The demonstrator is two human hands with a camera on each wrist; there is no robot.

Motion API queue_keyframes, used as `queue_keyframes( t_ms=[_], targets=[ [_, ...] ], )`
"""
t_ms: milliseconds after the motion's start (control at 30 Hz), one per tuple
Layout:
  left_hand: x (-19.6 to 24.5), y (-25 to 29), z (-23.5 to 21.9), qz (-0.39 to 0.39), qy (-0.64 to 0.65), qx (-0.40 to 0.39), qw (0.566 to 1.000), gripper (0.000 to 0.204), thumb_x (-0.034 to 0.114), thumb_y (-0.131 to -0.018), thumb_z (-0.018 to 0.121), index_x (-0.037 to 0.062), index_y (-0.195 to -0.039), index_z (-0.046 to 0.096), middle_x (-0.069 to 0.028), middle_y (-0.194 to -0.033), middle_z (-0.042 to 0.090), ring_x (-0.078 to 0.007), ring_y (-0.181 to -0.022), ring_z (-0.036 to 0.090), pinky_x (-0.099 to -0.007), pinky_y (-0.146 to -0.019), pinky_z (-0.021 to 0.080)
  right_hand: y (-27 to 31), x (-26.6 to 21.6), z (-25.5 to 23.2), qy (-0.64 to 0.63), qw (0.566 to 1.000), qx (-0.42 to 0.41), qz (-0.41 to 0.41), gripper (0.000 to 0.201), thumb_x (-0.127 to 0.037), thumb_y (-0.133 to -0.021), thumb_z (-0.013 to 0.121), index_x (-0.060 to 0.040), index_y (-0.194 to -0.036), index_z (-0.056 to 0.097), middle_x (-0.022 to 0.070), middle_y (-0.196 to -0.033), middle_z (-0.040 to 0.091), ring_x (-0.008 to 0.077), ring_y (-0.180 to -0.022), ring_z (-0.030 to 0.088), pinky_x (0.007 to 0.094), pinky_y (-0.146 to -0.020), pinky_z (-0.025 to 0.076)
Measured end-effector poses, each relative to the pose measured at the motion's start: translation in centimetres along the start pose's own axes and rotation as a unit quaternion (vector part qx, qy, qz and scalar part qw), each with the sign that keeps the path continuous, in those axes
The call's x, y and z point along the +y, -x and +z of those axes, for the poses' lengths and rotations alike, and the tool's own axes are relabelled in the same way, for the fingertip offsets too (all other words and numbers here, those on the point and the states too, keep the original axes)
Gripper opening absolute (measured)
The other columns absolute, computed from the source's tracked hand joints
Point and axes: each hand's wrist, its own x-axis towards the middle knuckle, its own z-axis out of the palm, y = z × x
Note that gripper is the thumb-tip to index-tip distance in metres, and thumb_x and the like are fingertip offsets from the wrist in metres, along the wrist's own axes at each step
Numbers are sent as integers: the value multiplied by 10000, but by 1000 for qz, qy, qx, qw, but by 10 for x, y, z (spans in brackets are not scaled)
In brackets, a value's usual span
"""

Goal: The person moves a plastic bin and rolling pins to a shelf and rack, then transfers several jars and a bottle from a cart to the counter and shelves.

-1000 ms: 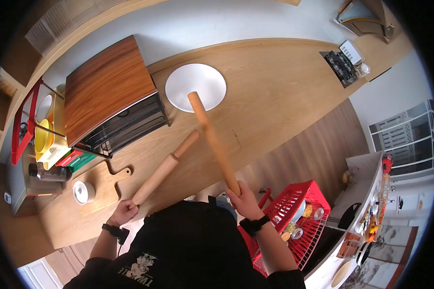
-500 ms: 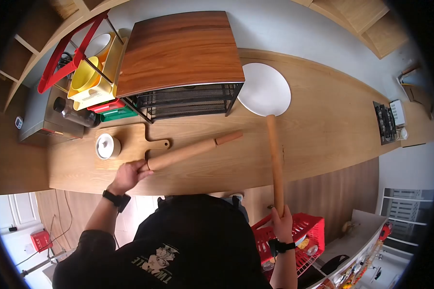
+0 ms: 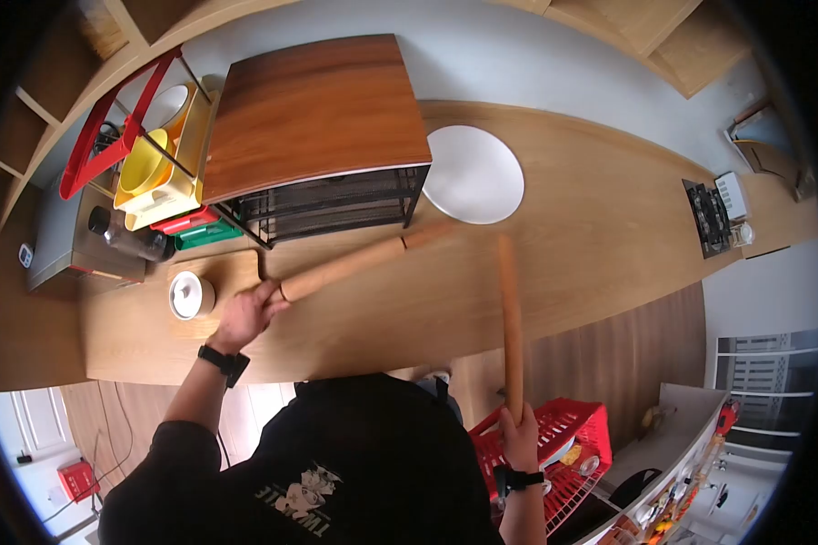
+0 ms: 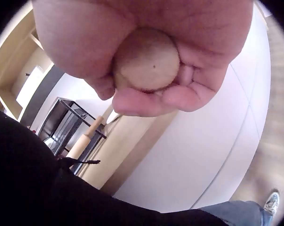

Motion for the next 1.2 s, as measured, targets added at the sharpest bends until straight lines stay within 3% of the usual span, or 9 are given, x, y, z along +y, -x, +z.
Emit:
queue_keyframes(
  t_ms=[200, 233, 300, 367, 600, 767, 900, 1133, 1200],
  targets=[
    [22, 31, -7, 91, 261, -70, 959, 307, 296, -956, 719, 71, -1143, 627, -179, -919, 665, -415, -856, 667, -428, -742, 548, 14, -47, -4, -149, 986, -15, -70, 220, -206, -1048, 576, -58, -1199, 515, -12, -739, 553, 54, -564, 493, 213, -470, 413],
    [38, 36, -19, 111, 294, -61, 948, 221, 234, -1002, 658, 50, -1108, 598, -152, -827, 633, -354, -765, 664, -404, -684, 532, 14, -63, -4, -151, 985, -14, -77, 220, -206, -1048, 576, -58, -1199, 515, -12, -739, 553, 54, -564, 493, 213, -470, 413],
    [62, 50, -38, 66, 337, -97, 934, 152, 181, -1054, 551, 31, -1084, 550, -87, -746, 592, -239, -660, 638, -344, -615, 505, 14, -103, 2, -236, 960, -57, -137, 265, -245, -1054, 559, -51, -1230, 516, -3, -736, 551, 69, -563, 503, 227, -479, 439],
    [90, 61, -62, 21, 495, -152, 855, 157, 176, -1086, 456, 27, -1101, 504, -29, -715, 564, -140, -591, 590, -289, -566, 472, 14, -133, 9, -228, 960, -55, -153, 325, -287, -1055, 553, -40, -1263, 510, 9, -750, 548, 85, -570, 509, 244, -502, 461],
    [132, 68, -124, -83, 659, -167, 728, 417, 430, -1116, 356, 28, -1183, 442, -90, -759, 557, -197, -535, 610, -274, -517, 482, -1, -246, 70, -169, 949, -223, -143, 228, -249, -1084, 507, -38, -1171, 497, 37, -775, 548, 112, -608, 529, 279, -569, 466],
    [133, 13, -149, -84, 592, -69, 798, 405, 400, -1126, 328, 8, -1169, 421, -110, -752, 585, -234, -523, 647, -312, -521, 534, -47, -317, 137, -177, 924, -273, -200, 277, -311, -1081, 498, -36, -1061, 480, 52, -753, 555, 128, -587, 534, 294, -548, 473],
    [120, -37, -156, -99, 466, 19, 879, 392, 374, -1123, 374, 8, -1052, 496, -115, -661, 603, -234, -475, 642, -302, -438, 501, -72, -352, 175, -65, 946, -213, -236, 339, -330, -1063, 513, -1, -1005, 456, 48, -712, 559, 143, -558, 566, 315, -500, 499],
    [120, -82, -157, -166, 445, 63, 878, 378, 369, -1095, 434, 18, -972, 504, -94, -597, 580, -212, -410, 587, -303, -379, 441, -79, -359, 213, -130, 943, -221, -211, 393, -357, -1030, 620, -17, -1144, 459, 41, -763, 519, 99, -578, 509, 269, -493, 438],
    [130, -81, -152, -155, 454, 66, 875, 414, 432, -1094, 447, 51, -939, 494, -73, -570, 539, -172, -398, 521, -284, -378, 384, -72, -356, 216, -87, 951, -196, -225, 420, -352, -1019, 649, 2, -1186, 497, 65, -840, 609, 123, -673, 573, 294, -576, 481]
  ],
)
